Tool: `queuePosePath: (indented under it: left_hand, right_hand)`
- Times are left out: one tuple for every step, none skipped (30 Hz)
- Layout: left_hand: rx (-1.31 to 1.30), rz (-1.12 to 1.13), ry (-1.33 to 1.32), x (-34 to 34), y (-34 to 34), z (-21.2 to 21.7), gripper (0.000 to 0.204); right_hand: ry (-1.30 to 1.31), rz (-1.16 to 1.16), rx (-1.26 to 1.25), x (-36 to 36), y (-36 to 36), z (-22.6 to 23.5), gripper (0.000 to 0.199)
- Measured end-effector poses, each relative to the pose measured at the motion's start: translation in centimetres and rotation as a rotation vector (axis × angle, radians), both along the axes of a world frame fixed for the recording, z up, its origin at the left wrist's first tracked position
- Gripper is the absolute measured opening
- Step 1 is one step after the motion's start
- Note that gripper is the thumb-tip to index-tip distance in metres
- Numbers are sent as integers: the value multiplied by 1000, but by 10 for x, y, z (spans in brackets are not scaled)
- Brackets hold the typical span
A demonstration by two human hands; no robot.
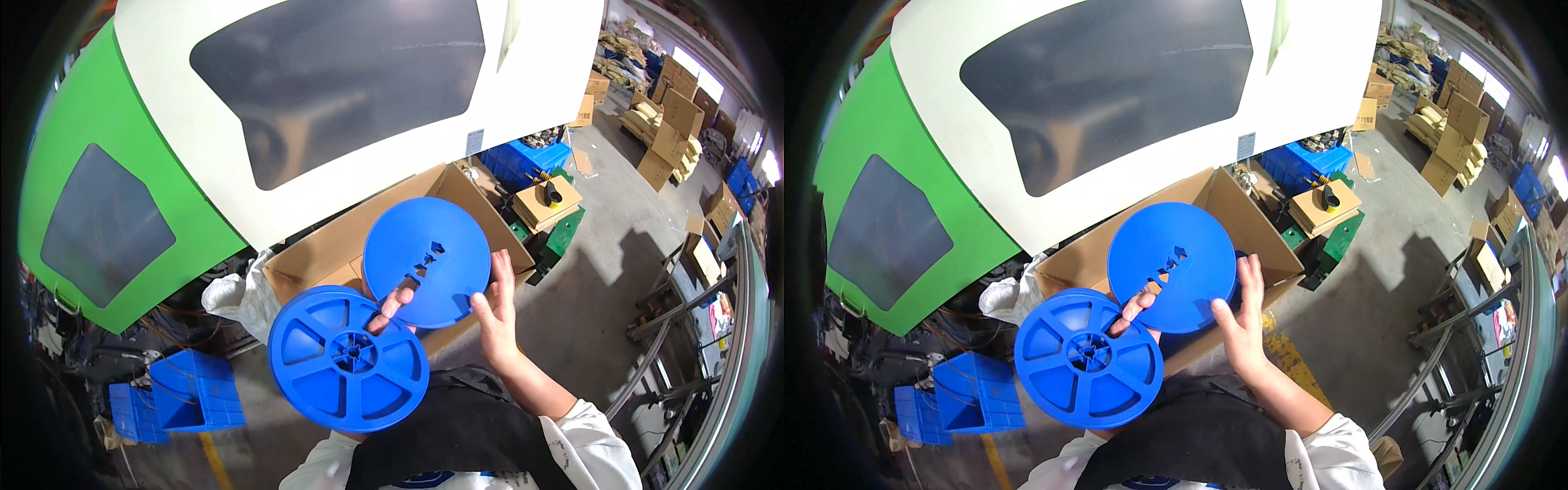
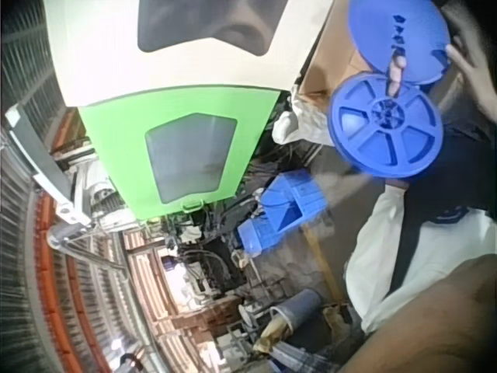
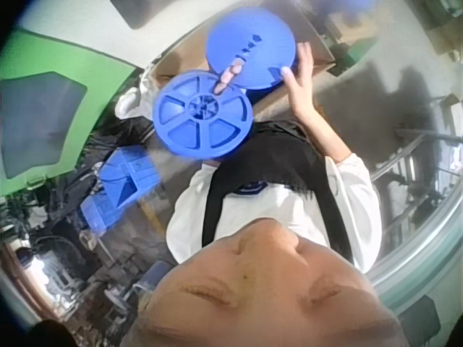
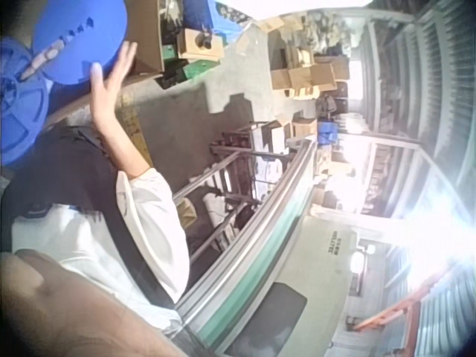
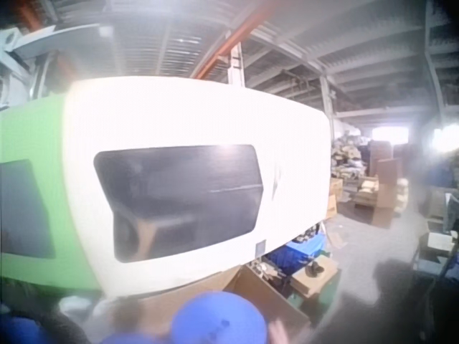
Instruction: The person repeatedly picks stacks of blue circular plastic parts from a green conveyor belt, briefly separates the top piece to view the underside, and places the stack into a cardboard box. The process continues with multiple stacks being moved from the belt to the box.
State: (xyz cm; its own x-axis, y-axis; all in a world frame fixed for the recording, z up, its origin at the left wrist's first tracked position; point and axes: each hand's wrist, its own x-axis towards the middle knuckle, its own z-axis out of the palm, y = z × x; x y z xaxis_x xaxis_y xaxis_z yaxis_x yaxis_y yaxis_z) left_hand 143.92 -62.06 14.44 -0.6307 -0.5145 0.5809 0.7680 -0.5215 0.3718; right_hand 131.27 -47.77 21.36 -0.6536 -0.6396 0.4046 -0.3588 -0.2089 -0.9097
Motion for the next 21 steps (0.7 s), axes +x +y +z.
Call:
queuePosePath:
  left_hand:
    - [-1,-7,11,1,1,0,53]
    - [-3,-17,12,-1,1,0,53]
    - [-8,-26,28,0,1,1,53]
    - [-7,-31,39,0,0,1,53]
    - [-1,-50,58,-4,0,-2,53]
    - [9,-69,84,-10,-2,-5,52]
    - [-4,-77,100,-4,-2,1,52]
    - [14,-119,141,-12,-4,-2,52]
    - [21,-173,198,-19,-5,-6,52]
    - [11,-188,222,-14,-8,1,52]
    - [19,-244,283,-23,-11,-3,51]
    - [32,-315,363,-35,-14,-7,51]
    - [16,-340,404,-34,-19,-4,51]
    - [20,-390,467,-41,-25,-8,51]
    - [14,-440,528,-48,-28,-11,51]
    - [4,-487,581,-54,-33,-14,51]
    - [-5,-529,628,-58,-37,-17,51]
    - [-17,-567,669,-60,-40,-20,50]
    - [-12,-612,699,-67,-39,-24,50]
    - [-9,-642,711,-70,-38,-28,50]
    - [-8,-671,735,-75,-37,-32,50]
  right_hand:
    - [-94,58,-26,1,-4,-4,72]
    - [-61,33,-64,2,-5,-2,73]
    - [-28,7,-101,4,-6,1,74]
    - [140,-64,-133,10,-4,6,73]
    - [312,-144,-161,14,0,12,73]
    - [627,-124,-324,13,1,17,69]
    - [753,10,-465,24,2,19,60]
    - [850,143,-536,33,5,20,57]
    - [945,278,-604,39,9,21,54]
    - [864,303,-617,40,10,16,48]
    - [809,238,-564,26,6,16,52]
    - [629,98,-435,16,8,7,57]
    - [425,-10,-328,12,7,2,63]
    - [180,43,-326,9,5,1,65]
    - [-65,96,-320,5,2,0,66]
    - [-312,145,-311,3,-1,2,67]
    - [-416,214,-340,5,-2,8,69]
    - [-475,247,-357,4,-3,8,70]
    - [-531,258,-372,0,-2,4,72]
    - [-536,264,-385,-6,-2,3,74]
    - [-541,269,-398,-14,-1,3,75]
